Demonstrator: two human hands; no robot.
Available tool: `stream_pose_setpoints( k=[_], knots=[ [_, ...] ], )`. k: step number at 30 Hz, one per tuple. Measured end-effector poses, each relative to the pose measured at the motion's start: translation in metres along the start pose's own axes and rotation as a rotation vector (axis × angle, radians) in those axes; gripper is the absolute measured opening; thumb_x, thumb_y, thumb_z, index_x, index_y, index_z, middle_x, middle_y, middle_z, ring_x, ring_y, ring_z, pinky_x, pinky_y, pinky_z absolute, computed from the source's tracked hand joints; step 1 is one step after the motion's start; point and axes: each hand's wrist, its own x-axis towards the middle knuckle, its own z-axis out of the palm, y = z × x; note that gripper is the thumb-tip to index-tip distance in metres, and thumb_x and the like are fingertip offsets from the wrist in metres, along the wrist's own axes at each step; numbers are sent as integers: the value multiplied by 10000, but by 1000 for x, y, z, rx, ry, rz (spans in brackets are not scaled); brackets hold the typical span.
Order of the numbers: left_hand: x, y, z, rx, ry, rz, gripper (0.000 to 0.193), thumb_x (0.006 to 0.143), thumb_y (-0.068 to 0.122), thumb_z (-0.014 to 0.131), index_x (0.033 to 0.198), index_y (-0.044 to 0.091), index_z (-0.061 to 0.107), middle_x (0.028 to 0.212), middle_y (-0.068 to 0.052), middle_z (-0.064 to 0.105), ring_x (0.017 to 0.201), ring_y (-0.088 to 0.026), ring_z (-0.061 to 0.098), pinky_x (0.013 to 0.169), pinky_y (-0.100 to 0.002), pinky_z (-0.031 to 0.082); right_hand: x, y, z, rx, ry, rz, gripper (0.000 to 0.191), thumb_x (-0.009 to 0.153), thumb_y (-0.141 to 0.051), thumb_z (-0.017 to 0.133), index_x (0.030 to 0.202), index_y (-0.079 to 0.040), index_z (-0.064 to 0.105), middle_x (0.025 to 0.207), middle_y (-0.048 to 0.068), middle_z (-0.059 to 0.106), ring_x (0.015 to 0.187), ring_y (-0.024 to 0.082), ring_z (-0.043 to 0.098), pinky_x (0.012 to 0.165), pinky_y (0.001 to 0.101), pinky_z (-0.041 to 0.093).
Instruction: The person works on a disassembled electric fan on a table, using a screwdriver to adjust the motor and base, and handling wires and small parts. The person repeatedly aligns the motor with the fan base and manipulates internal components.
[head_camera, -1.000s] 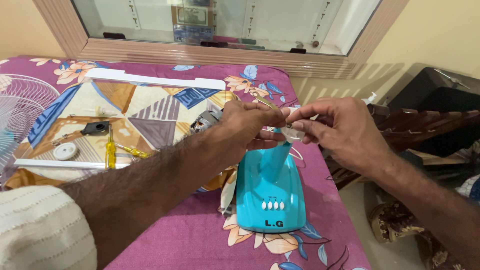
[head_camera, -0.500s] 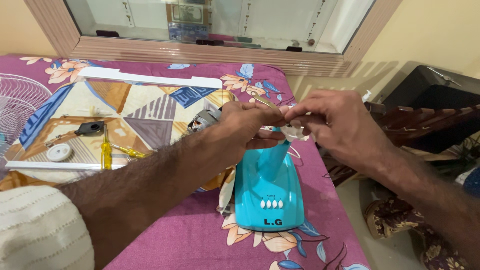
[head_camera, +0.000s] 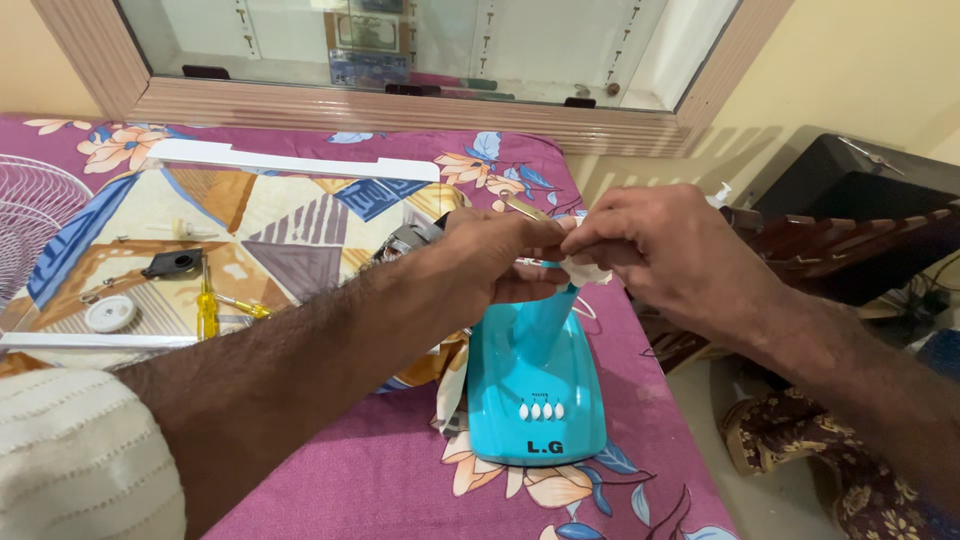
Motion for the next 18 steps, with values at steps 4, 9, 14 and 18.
stream_pose_setpoints(
  k=[4, 9, 14, 18],
  knots=[
    [1, -1, -1, -9, 8, 0, 267, 852, 171, 750, 1044, -14, 735, 976, -96, 748, 809, -221, 774, 689, -301, 679, 8, -7, -4, 142, -41, 326, 196, 831, -66, 753, 1011, -103, 820, 898, 75, 806, 772, 146, 774, 681, 304, 630],
    [1, 0, 1, -26, 25, -18, 261, 834, 174, 776, 1019, -3, 728, 959, -89, 745, 792, -229, 773, 691, -311, 677, 14, -11, -12, 127, -126, 538, 235, 845, -150, 788, 1078, -142, 821, 846, 64, 831, 701, 122, 779, 636, 300, 643],
    [1, 0, 4, 26, 30, 5, 284, 827, 196, 801, 1010, -6, 721, 953, -88, 738, 784, -214, 766, 667, -304, 676, 9, -13, -12, 67, -101, 397, 207, 839, -168, 769, 1026, -93, 818, 850, 106, 817, 691, 150, 793, 653, 293, 655],
    [2, 0, 5, 39, 38, 9, 288, 828, 202, 801, 1016, -4, 728, 962, -79, 735, 779, -199, 760, 658, -295, 675, 8, -13, -11, -14, -100, 296, 244, 825, -173, 763, 1050, -94, 816, 850, 118, 801, 682, 173, 780, 633, 315, 645]
  ],
)
